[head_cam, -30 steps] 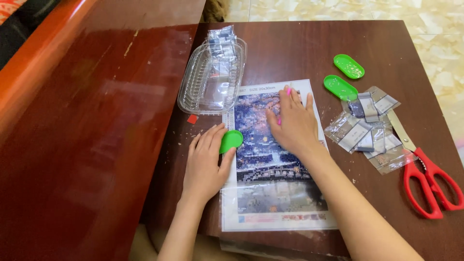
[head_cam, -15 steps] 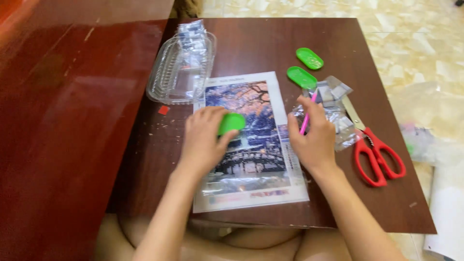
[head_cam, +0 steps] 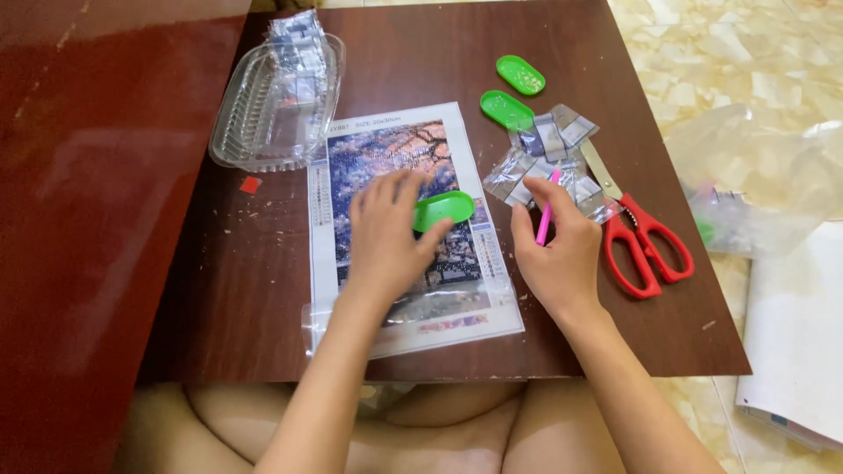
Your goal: The person creates a diamond painting by picking up small resin beads from a container with a stylus or pencil and placing them onto a sticky canvas, holding the canvas with one hand while applying the beads with the other. The person occasionally adjusts the canvas and covers it with a screen protector.
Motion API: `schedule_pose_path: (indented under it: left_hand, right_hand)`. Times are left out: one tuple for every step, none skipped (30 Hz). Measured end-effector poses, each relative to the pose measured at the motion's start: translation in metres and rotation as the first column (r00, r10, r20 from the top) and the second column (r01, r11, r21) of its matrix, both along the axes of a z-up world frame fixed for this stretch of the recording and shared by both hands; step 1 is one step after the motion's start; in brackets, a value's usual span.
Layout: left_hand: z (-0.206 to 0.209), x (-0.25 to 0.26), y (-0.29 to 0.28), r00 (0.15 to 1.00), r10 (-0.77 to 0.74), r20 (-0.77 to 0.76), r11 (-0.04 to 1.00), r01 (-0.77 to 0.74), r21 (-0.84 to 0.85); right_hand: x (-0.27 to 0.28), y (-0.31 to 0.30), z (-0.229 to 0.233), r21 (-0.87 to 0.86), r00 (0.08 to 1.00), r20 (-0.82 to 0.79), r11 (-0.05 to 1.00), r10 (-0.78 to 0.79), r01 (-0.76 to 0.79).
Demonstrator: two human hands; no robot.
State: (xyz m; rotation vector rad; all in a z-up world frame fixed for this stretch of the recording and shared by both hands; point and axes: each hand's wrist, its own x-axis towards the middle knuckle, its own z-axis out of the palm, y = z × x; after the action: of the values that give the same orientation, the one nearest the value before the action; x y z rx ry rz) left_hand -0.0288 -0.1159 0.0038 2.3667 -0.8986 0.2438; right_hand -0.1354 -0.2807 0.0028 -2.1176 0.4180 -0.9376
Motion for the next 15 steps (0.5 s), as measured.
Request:
schedule_pose_path:
  left_hand:
    - [0.002,-0.001,0.009,1.000,0.000,-0.004,1.000,0.000,0.001]
    - [0.005,-0.002,0.018,1.000,0.022,0.017,1.000,-0.022,-0.014]
    - [0.009,-0.002,0.027,0.998,0.046,0.045,0.998,-0.044,-0.032]
    - [0.012,-0.006,0.036,0.998,0.048,0.049,0.998,-0.046,-0.033]
    - [0.014,-0.009,0.047,0.995,0.088,0.045,0.995,-0.086,-0.044]
    - [0.017,-0.011,0.057,0.991,0.127,0.042,0.991,-0.125,-0.055]
    - [0.013,-0.010,0.068,0.990,0.131,0.045,0.990,-0.129,-0.057]
    - [0.008,-0.009,0.079,0.984,0.167,0.057,0.985,-0.165,-0.046]
    - [0.003,-0.009,0.089,0.976,0.205,0.067,0.978,-0.203,-0.039]
    - [-0.001,-0.006,0.101,0.975,0.211,0.068,0.977,-0.208,-0.045]
    - [-0.005,-0.005,0.111,0.965,0.254,0.071,0.967,-0.252,-0.033]
    - [-0.010,-0.004,0.120,0.952,0.297,0.075,0.955,-0.296,-0.020]
    - [-0.010,-0.005,0.125,0.951,0.301,0.071,0.954,-0.300,-0.025]
    - [-0.010,-0.005,0.130,0.952,0.304,0.025,0.952,-0.302,-0.045]
    - [-0.010,-0.006,0.134,0.952,0.304,-0.022,0.950,-0.305,-0.065]
  right_hand:
    - [-0.002,0.002,-0.001,0.001,1.000,-0.004,1.000,0.000,0.000]
    - [-0.004,0.006,-0.001,0.006,1.000,0.006,1.000,0.006,-0.006]
    - [-0.006,0.008,-0.001,0.010,1.000,0.023,1.000,0.013,-0.013]
    - [-0.007,0.011,-0.001,0.009,1.000,0.027,1.000,0.015,-0.015]
    - [-0.008,0.015,-0.001,0.000,0.999,0.028,1.000,0.022,-0.022]
    - [-0.008,0.019,-0.001,-0.010,0.999,0.029,1.000,0.029,-0.029]
    - [-0.007,0.020,-0.002,-0.011,0.999,0.032,0.999,0.033,-0.033]
    - [-0.007,0.021,-0.002,-0.016,0.999,0.037,1.000,0.015,-0.015]
    - [-0.006,0.022,-0.003,-0.024,0.999,0.040,1.000,-0.001,0.002]
    - [-0.005,0.020,-0.005,-0.030,0.999,0.041,1.000,0.005,-0.004]
    - [-0.005,0.017,-0.007,0.045,0.998,0.057,0.999,-0.025,0.022]
    - [-0.006,0.014,-0.009,0.121,0.996,0.071,0.991,-0.056,0.047]
    - [-0.005,0.016,-0.008,0.116,0.996,0.069,0.992,-0.052,0.043]
    - [-0.005,0.018,-0.006,0.166,0.995,0.078,0.985,-0.054,0.041]
    - [-0.005,0.019,-0.005,0.215,0.995,0.084,0.976,-0.058,0.039]
